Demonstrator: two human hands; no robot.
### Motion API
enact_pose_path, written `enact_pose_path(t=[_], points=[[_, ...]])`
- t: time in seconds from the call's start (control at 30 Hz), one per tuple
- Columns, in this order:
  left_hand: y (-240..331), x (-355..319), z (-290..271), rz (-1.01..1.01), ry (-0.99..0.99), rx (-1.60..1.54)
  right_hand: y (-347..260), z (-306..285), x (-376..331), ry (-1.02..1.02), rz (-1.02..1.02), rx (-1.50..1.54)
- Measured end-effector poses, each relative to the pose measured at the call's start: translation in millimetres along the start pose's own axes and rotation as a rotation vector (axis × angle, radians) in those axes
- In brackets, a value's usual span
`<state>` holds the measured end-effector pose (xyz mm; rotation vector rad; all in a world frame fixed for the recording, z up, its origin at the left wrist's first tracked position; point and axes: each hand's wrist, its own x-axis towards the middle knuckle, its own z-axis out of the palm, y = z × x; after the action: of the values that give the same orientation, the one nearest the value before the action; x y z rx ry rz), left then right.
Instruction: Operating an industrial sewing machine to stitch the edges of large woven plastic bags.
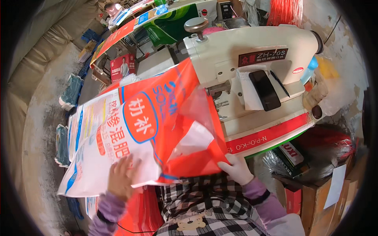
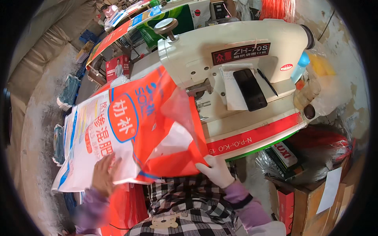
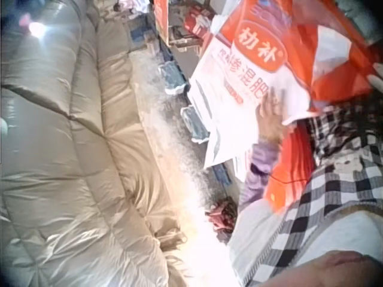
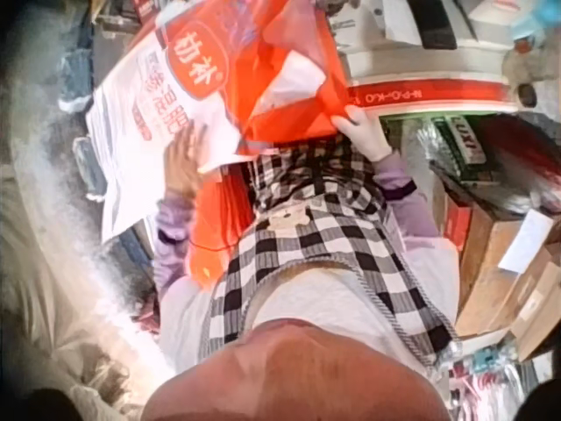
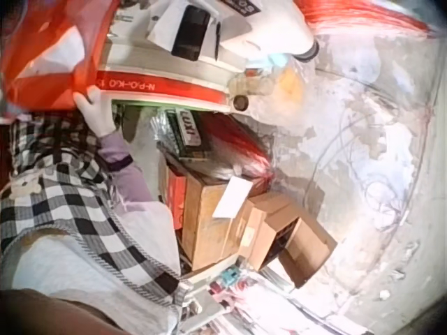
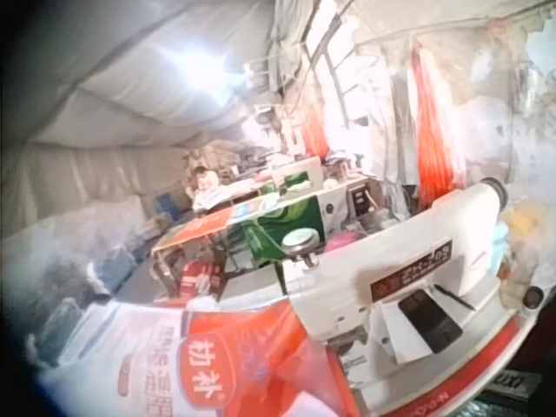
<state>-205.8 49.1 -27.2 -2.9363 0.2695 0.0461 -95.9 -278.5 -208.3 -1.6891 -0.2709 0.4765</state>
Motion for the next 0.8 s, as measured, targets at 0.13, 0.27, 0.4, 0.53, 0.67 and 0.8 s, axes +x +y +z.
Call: enact_pose_path(t=[0.13, 0.27, 0.4, 0.53, 0.67, 0.8], points=[[-142.6, -38.1, 104.7, -0.208, -0.154, -0.024, -28.8, 29.1, 12.9, 0.033, -0.014, -0.209], [-173.1, -13.4, 138.0, -0.085, -0.148, 0.037, -30.2, 61.1, 34.7, 0.189, -0.444, -0.456], [-175.1, 33.0, 140.3, -0.069, -0.088, 0.088, -78.5, 55.1, 112.6, 0.168, -0.734, -1.048], [-278.1, -57.1, 198.4, -0.489, -0.14, 0.325, -141.3, 62.1, 81.6, 0.203, -0.807, -0.776], [-307.6, -201.6, 228.4, -1.515, 0.272, -0.893, -104.9, 138.0, 10.4, -0.776, -0.752, -0.645], [-144.2, -185.9, 172.6, -1.523, 0.41, -1.408, -178.5, 103.8, 128.6, 0.102, -0.677, -0.576]])
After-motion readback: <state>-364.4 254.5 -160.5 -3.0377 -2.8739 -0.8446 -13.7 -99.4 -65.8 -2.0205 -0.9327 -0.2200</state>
